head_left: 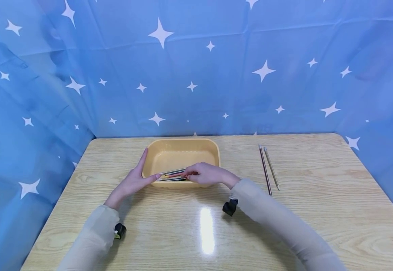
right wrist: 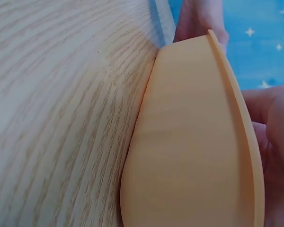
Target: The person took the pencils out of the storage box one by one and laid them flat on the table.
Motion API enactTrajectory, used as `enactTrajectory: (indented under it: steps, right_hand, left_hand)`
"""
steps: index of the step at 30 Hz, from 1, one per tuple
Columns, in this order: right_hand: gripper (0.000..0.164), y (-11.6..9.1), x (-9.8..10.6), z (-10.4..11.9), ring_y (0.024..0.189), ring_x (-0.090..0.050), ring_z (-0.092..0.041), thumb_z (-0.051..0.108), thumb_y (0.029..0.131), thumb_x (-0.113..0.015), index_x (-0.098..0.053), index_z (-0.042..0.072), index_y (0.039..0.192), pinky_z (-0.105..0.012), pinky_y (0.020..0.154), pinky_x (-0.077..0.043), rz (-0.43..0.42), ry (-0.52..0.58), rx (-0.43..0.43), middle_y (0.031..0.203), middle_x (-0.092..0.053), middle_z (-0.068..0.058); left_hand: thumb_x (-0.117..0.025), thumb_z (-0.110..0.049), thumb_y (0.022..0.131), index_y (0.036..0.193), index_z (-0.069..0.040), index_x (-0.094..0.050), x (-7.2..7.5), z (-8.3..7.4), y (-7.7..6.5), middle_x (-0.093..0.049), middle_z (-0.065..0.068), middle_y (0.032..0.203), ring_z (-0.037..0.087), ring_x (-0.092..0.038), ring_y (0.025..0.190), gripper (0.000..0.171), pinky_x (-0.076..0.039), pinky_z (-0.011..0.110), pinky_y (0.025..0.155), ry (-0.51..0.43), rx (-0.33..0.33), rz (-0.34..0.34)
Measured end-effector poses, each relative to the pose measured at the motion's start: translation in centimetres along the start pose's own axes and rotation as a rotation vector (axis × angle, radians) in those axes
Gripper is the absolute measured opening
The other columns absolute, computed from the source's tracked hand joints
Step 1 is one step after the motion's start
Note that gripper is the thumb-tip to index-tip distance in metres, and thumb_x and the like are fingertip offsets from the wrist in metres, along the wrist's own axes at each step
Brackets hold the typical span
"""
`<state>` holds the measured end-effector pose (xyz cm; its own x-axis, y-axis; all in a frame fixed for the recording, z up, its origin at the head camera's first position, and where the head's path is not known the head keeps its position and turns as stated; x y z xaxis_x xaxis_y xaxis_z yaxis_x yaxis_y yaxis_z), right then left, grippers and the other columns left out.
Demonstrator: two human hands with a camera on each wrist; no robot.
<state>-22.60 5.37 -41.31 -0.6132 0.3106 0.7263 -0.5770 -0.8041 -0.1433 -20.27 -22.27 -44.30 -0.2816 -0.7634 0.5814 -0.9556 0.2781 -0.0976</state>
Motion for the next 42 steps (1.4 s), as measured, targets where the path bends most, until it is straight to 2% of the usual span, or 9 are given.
enactTrajectory:
  steps: [6, 14, 17, 24, 30, 34, 38, 42]
  right_hand:
    - [0.029, 0.3, -0.1, -0.1, 0.078, -0.05, -0.012, 0.014, 0.102, -0.045, -0.065, 0.006, 0.121, -0.029, 0.075, -0.042, 0.019, 0.026, -0.036, 0.108, -0.066, -0.006]
    - [0.028, 0.7, 0.0, -0.3, 0.078, -0.051, -0.011, 0.016, 0.102, -0.047, -0.066, 0.006, 0.12, -0.028, 0.075, -0.043, 0.032, 0.061, -0.046, 0.1, -0.064, -0.001]
    - [0.027, 0.8, 0.0, -0.3, 0.078, -0.05, -0.011, 0.017, 0.102, -0.048, -0.066, 0.007, 0.119, -0.027, 0.074, -0.042, 0.041, 0.068, -0.045, 0.101, -0.064, 0.0]
    - [0.027, 1.0, 0.0, -0.5, 0.087, -0.053, -0.01, 0.016, 0.101, -0.048, -0.067, 0.006, 0.118, -0.027, 0.082, -0.045, 0.058, 0.103, -0.014, 0.108, -0.065, -0.002]
    - [0.025, 0.9, 0.1, -0.8, 0.091, -0.059, -0.016, 0.006, 0.098, -0.053, -0.064, -0.001, 0.12, -0.026, 0.084, -0.047, 0.061, 0.245, 0.08, 0.107, -0.065, -0.012]
    - [0.026, 0.9, 0.3, -1.3, 0.09, -0.06, -0.016, 0.005, 0.097, -0.055, -0.063, -0.004, 0.119, -0.026, 0.084, -0.048, 0.057, 0.303, 0.139, 0.104, -0.066, -0.016]
    - [0.025, 1.0, 0.5, -1.5, 0.086, -0.056, -0.011, 0.008, 0.098, -0.054, -0.063, -0.003, 0.119, -0.027, 0.081, -0.046, 0.023, 0.369, 0.135, 0.109, -0.065, -0.017]
    - [0.026, 0.9, 0.6, -1.5, 0.091, -0.055, -0.015, 0.007, 0.099, -0.052, -0.062, -0.005, 0.119, -0.027, 0.083, -0.045, -0.018, 0.45, 0.107, 0.116, -0.063, -0.019]
  left_hand:
    - [-0.068, -0.04, 0.089, 0.155, -0.025, 0.01, -0.1, 0.1, 0.0, -0.003, 0.018, 0.159, 0.049, -0.02, 0.137, 0.104, -0.02, 0.061, 0.108, -0.006, -0.001, -0.001]
    - [-0.068, -0.041, 0.088, 0.155, -0.023, 0.01, -0.2, -0.1, 0.0, -0.002, 0.018, 0.159, 0.049, -0.019, 0.137, 0.104, -0.02, 0.062, 0.108, -0.019, 0.003, 0.006]
    - [-0.068, -0.04, 0.089, 0.155, -0.023, 0.01, -0.2, -0.1, 0.0, -0.002, 0.017, 0.159, 0.049, -0.018, 0.138, 0.104, -0.02, 0.062, 0.108, -0.018, 0.004, 0.005]
    - [-0.068, -0.041, 0.088, 0.155, -0.022, 0.009, -0.2, -0.2, -0.1, -0.003, 0.018, 0.159, 0.048, -0.018, 0.138, 0.104, -0.019, 0.061, 0.108, -0.02, 0.004, 0.003]
    - [-0.068, -0.042, 0.089, 0.155, -0.027, 0.011, -0.2, -0.2, -0.1, -0.005, 0.02, 0.159, 0.048, -0.019, 0.138, 0.104, -0.019, 0.06, 0.109, -0.02, 0.008, 0.003]
    - [-0.068, -0.04, 0.089, 0.155, -0.022, 0.01, -0.2, -0.2, -0.1, -0.003, 0.019, 0.159, 0.047, -0.017, 0.139, 0.104, -0.019, 0.06, 0.109, -0.026, 0.001, 0.0]
    - [-0.068, -0.039, 0.089, 0.155, -0.02, 0.009, -0.2, -0.2, -0.1, -0.002, 0.017, 0.159, 0.046, -0.016, 0.139, 0.104, -0.019, 0.06, 0.109, -0.032, -0.006, 0.001]
    - [-0.068, -0.039, 0.089, 0.155, -0.022, 0.01, -0.1, -0.2, -0.1, -0.002, 0.017, 0.16, 0.046, -0.016, 0.14, 0.103, -0.019, 0.06, 0.109, -0.039, -0.005, 0.004]
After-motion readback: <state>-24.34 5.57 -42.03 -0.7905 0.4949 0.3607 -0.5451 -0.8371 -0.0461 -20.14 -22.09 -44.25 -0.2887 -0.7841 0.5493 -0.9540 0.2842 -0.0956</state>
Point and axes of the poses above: each hand's wrist, its own y-axis towards the middle knuckle, its own x-axis out of the back of the hand, z = x × y, the point moved 1 cm from there along y, towards the middle knuckle
